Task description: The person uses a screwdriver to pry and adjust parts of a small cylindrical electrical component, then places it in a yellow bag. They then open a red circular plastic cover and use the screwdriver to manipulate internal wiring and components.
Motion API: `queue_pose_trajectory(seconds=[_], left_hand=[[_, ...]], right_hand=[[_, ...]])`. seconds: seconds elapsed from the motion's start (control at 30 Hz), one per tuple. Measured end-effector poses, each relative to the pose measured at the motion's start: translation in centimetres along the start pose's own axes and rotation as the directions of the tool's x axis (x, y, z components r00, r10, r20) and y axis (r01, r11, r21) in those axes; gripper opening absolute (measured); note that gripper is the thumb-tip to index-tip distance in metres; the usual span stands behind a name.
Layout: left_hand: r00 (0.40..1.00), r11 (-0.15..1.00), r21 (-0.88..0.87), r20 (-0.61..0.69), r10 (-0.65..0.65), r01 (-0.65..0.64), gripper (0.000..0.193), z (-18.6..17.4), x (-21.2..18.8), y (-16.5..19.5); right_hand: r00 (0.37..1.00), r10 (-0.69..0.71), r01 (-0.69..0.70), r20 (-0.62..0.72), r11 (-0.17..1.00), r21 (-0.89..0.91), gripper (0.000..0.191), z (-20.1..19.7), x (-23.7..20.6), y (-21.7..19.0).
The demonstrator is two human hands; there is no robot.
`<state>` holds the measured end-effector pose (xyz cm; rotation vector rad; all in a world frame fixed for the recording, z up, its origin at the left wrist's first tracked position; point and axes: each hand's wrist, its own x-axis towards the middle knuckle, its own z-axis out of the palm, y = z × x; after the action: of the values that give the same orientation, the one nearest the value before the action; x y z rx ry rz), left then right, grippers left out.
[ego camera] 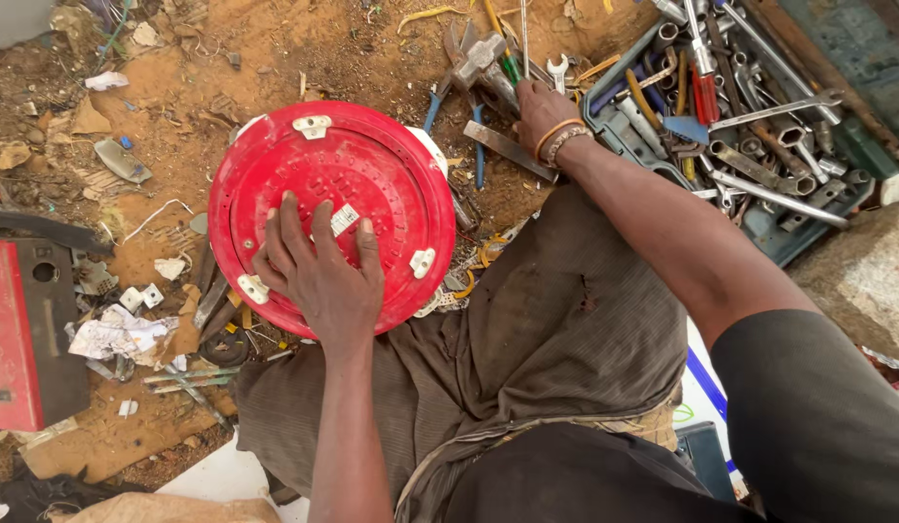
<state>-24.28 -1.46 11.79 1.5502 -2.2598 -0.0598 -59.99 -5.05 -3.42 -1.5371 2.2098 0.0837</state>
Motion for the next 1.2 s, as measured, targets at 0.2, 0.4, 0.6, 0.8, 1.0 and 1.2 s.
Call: queue_pose_trajectory(seconds=[0.2,0.4,0.6,0.8,1.0,1.2], left_hand=[[1.000,1.000,0.020,-0.005,-0.001,0.001,0.044,0.2,0.7,-0.2],[1.000,0.999,0.049,-0.001,-0.008,0.008,0.043,0.7,1.1,0.3],[1.000,1.000,0.009,0.014,0.008,-0.008,0.043,0.2,0.7,0.4],[1.000,1.000,0.010,-0.004,0.013,-0.013,0.044,-0.8,-0.5,-0.9],[1.000,0.999,-0.020,-0.008,0.028,-0.028,0.045,-0.6,-2.7,-3.7],[0.999,0.999,0.002,-0.005,0.053,-0.053,0.045,0.4,-1.8,-3.8]], right_hand=[[0.961,-0.112,0.154,-0.251,0.976,0.156,0.053,0.7,1.5,-0.8],[0.876,-0.133,0.202,-0.464,0.974,0.101,0.036,-1.9,3.7,-1.0],[0.983,0.155,-0.097,-0.095,0.890,0.445,0.028,-6.8,-1.7,4.0],[0.871,0.205,-0.450,0.446,0.696,0.559,0.068,-2.1,-12.6,11.5],[0.781,0.301,-0.621,0.547,0.278,0.733,0.064,3.1,-21.2,17.2],[0.769,0.360,-0.414,0.528,0.910,-0.017,0.045,-2.0,-19.9,15.1]])
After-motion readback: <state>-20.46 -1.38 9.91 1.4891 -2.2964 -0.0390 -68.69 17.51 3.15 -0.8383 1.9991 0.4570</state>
